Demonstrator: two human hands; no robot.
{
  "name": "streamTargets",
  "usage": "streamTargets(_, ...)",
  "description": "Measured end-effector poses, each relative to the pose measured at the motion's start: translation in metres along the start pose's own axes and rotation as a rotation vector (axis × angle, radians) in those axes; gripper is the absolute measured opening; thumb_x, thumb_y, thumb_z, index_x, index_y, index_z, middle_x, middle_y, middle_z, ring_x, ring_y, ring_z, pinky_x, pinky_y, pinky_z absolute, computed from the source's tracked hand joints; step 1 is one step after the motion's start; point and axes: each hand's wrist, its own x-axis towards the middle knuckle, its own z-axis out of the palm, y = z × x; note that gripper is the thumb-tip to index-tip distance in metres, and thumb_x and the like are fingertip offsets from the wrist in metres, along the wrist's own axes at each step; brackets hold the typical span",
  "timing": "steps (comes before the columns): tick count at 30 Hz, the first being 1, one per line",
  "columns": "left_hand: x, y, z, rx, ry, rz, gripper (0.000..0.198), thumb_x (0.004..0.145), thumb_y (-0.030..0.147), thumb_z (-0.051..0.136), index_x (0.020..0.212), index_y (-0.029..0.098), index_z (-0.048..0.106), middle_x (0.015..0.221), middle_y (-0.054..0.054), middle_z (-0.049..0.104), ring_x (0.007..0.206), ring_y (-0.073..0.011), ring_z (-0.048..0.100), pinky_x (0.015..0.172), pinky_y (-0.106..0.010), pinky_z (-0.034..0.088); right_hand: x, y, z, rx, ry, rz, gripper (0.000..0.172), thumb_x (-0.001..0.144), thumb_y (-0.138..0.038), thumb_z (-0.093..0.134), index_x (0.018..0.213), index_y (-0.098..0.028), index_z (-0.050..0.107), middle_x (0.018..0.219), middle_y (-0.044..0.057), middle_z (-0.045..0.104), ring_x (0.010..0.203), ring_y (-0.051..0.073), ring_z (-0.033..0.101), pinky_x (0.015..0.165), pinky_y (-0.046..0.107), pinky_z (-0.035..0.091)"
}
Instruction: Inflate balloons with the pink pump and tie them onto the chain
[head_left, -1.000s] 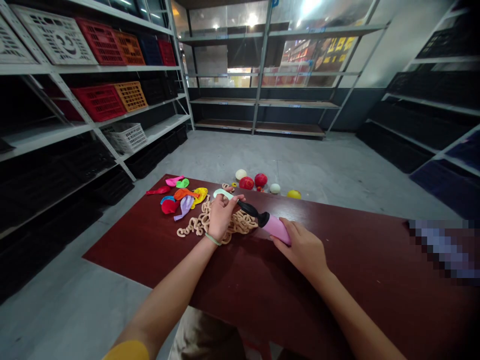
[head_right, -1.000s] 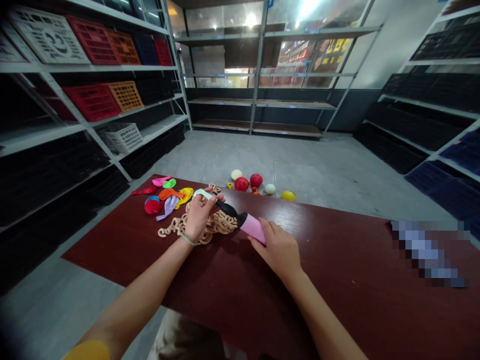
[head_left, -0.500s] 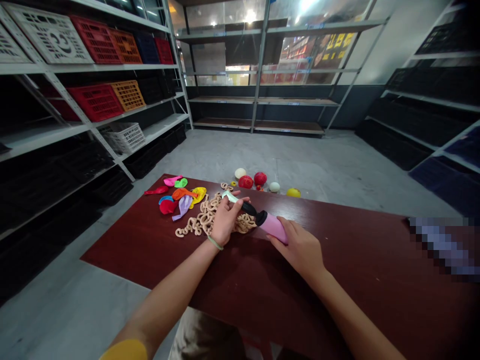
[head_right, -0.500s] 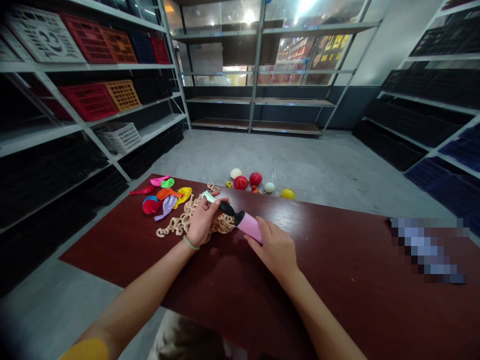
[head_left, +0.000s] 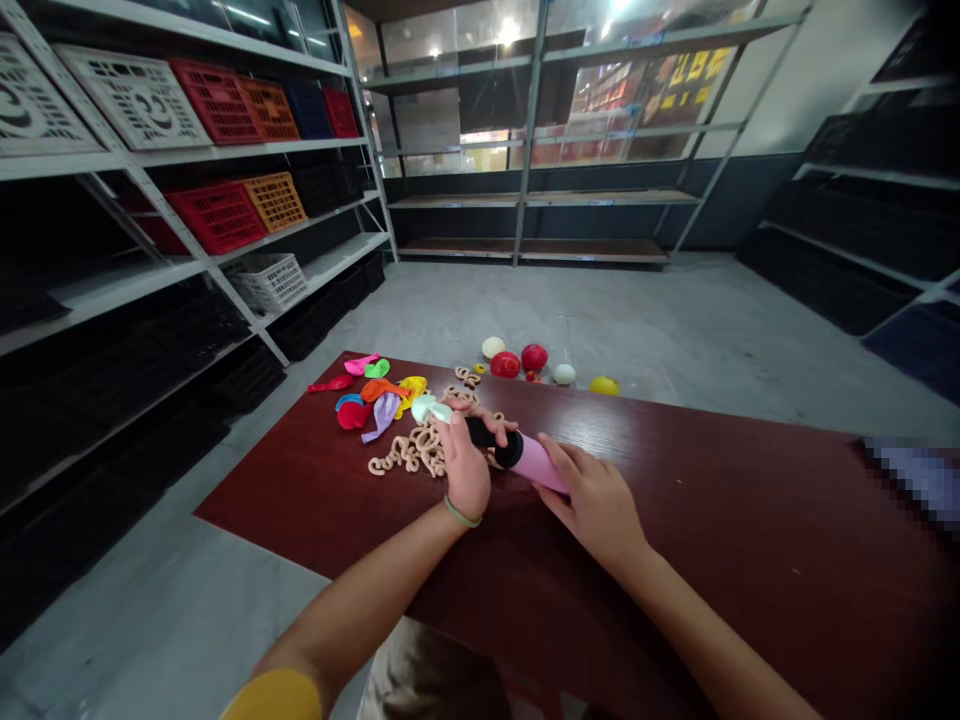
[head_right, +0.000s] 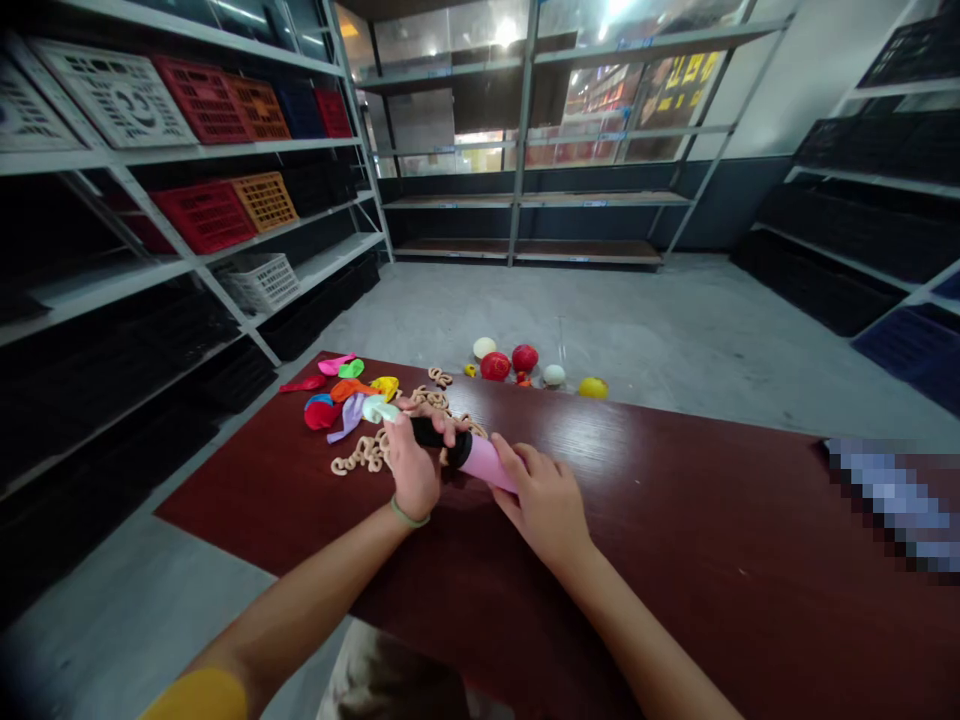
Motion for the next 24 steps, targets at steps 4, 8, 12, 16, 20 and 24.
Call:
streamTargets(4, 0.015, 0.003, -0.002, 0.022, 0.051, 0.006, 0.019, 0.096, 0.039, 0.045, 0.086, 0.023, 0.042, 0.061, 0.006, 0.052, 0.043, -0.0092, 0.049, 0.058, -0.03, 0.054, -0.003, 0.011, -0.003, -0.087, -0.003, 0.019, 0.054, 0.09, -0.031, 0.059, 0.142, -0.026, 0.046, 0.108, 0.006, 0.066, 0.092, 0.021, 0.059, 0.08, 0.033, 0.037)
streamTargets(8, 0.044, 0.017, -0.008, 0.049, 0.193, -0.004, 0.014, 0.096, 0.034, 0.04, 0.086, 0.023, 0.04, 0.059, 0.007, 0.049, 0.042, -0.0082, 0.046, 0.057, -0.028, 0.051, -0.003, 0.033, -0.011, -0.24, 0.027, 0.003, 0.048, 0.088, -0.031, 0.061, 0.135, -0.025, 0.053, 0.106, 0.007, 0.066, 0.09, 0.023, 0.058, 0.077, 0.034, 0.035)
streamTargets(12, 0.064, 0.031, -0.017, 0.053, 0.275, 0.013, 0.013, 0.095, 0.03, 0.043, 0.085, 0.023, 0.04, 0.06, 0.006, 0.049, 0.044, -0.0083, 0.045, 0.064, -0.031, 0.051, -0.002, 0.039, -0.013, -0.264, 0.061, -0.035, 0.046, 0.087, -0.032, 0.061, 0.13, -0.018, 0.056, 0.106, 0.008, 0.068, 0.088, 0.022, 0.059, 0.074, 0.034, 0.037)
streamTargets(16, 0.071, 0.035, -0.025, 0.033, 0.334, -0.017, 0.015, 0.092, 0.027, 0.049, 0.079, 0.023, 0.042, 0.061, 0.004, 0.048, 0.045, -0.0101, 0.044, 0.065, -0.034, 0.052, -0.005, 0.029, -0.008, -0.221, 0.083, -0.097, 0.047, 0.088, -0.034, 0.059, 0.131, -0.016, 0.054, 0.098, 0.006, 0.069, 0.081, 0.019, 0.061, 0.069, 0.031, 0.039)
streamTargets(20, 0.06, 0.023, -0.015, 0.029, 0.307, -0.005, 0.014, 0.089, 0.026, 0.049, 0.076, 0.023, 0.044, 0.059, 0.005, 0.045, 0.044, -0.0096, 0.042, 0.062, -0.033, 0.053, -0.01, 0.019, -0.003, -0.141, 0.098, -0.089, 0.051, 0.087, -0.033, 0.058, 0.135, -0.016, 0.051, 0.09, 0.003, 0.07, 0.072, 0.016, 0.062, 0.063, 0.028, 0.04)
streamTargets(24, 0.032, -0.002, 0.001, 0.048, 0.146, -0.027, 0.018, 0.091, 0.032, 0.049, 0.076, 0.022, 0.044, 0.059, 0.004, 0.052, 0.052, -0.0111, 0.054, 0.078, -0.036, 0.055, -0.01, 0.007, -0.003, -0.09, 0.126, -0.006, 0.05, 0.086, -0.033, 0.058, 0.133, -0.017, 0.052, 0.096, 0.004, 0.071, 0.072, 0.016, 0.064, 0.063, 0.027, 0.042)
